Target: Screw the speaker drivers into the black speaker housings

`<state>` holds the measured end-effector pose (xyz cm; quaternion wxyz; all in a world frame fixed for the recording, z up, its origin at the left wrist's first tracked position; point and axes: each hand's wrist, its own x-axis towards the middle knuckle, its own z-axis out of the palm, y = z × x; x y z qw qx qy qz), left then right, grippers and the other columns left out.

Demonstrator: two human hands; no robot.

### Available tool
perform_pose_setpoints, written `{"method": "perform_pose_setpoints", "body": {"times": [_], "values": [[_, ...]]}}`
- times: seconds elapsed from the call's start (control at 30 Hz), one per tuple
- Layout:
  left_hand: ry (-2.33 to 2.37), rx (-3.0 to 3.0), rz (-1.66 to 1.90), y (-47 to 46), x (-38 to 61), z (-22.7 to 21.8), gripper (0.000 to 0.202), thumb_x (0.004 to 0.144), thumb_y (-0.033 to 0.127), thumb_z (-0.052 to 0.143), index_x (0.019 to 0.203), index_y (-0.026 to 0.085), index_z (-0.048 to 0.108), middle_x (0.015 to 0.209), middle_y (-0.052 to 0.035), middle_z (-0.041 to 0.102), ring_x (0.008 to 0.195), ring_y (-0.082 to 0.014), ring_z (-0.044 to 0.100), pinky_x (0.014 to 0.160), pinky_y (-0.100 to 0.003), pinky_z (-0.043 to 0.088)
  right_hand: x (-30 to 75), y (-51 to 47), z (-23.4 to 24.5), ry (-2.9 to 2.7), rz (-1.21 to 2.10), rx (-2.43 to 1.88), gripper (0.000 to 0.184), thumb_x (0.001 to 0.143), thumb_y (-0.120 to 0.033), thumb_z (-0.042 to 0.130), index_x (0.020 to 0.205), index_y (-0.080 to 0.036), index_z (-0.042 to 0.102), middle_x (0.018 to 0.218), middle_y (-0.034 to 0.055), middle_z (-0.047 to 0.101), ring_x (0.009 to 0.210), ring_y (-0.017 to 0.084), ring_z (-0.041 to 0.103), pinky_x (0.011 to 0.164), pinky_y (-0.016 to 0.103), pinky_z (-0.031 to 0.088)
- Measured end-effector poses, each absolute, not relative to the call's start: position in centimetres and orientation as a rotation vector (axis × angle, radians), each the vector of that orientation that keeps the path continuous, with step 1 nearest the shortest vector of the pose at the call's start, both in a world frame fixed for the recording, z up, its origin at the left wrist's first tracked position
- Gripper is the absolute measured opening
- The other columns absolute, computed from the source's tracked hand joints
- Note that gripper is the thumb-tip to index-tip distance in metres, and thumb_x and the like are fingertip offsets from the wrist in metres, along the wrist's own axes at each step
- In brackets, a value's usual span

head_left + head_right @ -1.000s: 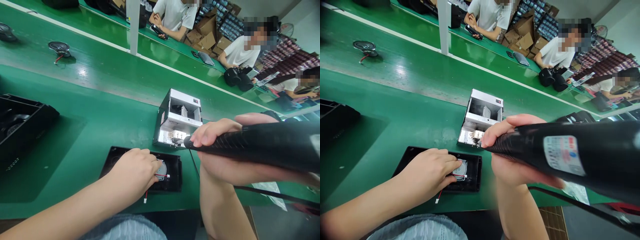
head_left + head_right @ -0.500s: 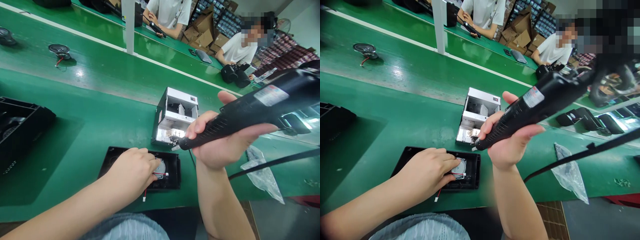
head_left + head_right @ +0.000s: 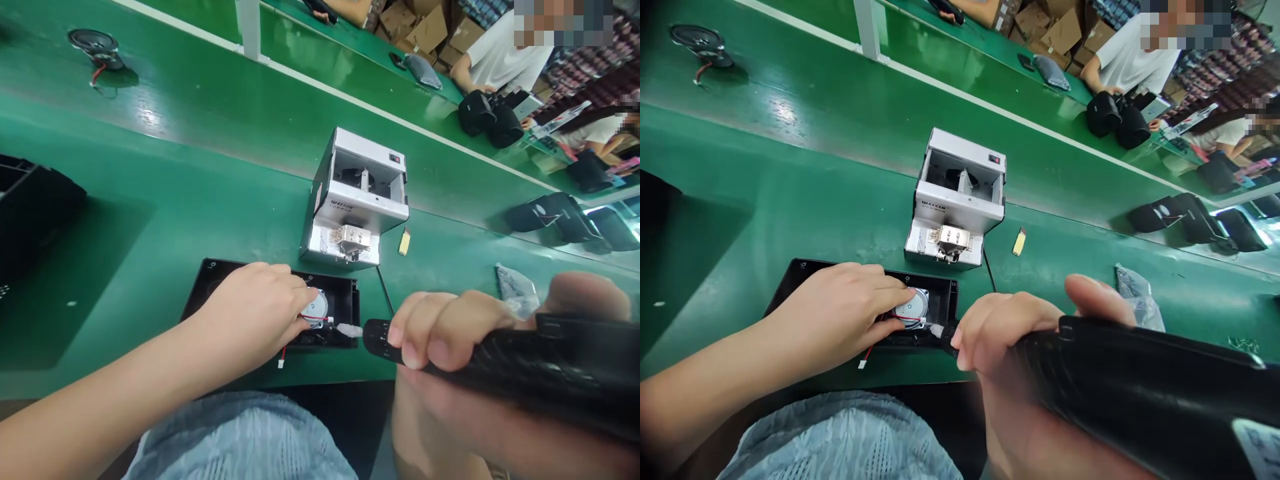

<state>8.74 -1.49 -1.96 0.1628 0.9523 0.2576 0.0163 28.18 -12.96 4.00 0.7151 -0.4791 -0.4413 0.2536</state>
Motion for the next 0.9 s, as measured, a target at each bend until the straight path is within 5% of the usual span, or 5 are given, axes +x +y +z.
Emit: {"method": "perform_pose_setpoints", "body": {"times": [0.4,0.9], "values": [[0.724,2.72,0.028,-1.4,8.7,-2.1,0.017,0.094,0.035,0.087,0.107,0.027,0.08,0.097,0.0,0.083,0.091,-0.0289,0.073,0.077,-0.043,0.049,28.4,-12.0,2.1,-0.964,0.7,-0.993,0.06,0.1,-0.082,0.057,0.131,-0.037,0.08,0.065,0.0,0.073,0.052,0.025,0.063,0.057,0.046,0.057],[0.727,2.723,0.021,-1.5,8.7,-2.3,0.021,0.094,0.038,0.087,0.112,0.027,0.081,0.1,0.0005,0.084,0.094,-0.0291,0.074,0.078,-0.045,0.05,26.5,-12.9,0.9,-0.988,0.632,-1.01,0.042,0.109,-0.066,0.055,0.131,-0.035,0.075,0.07,-0.0009,0.072,0.055,0.023,0.064,0.058,0.046,0.061]]}}
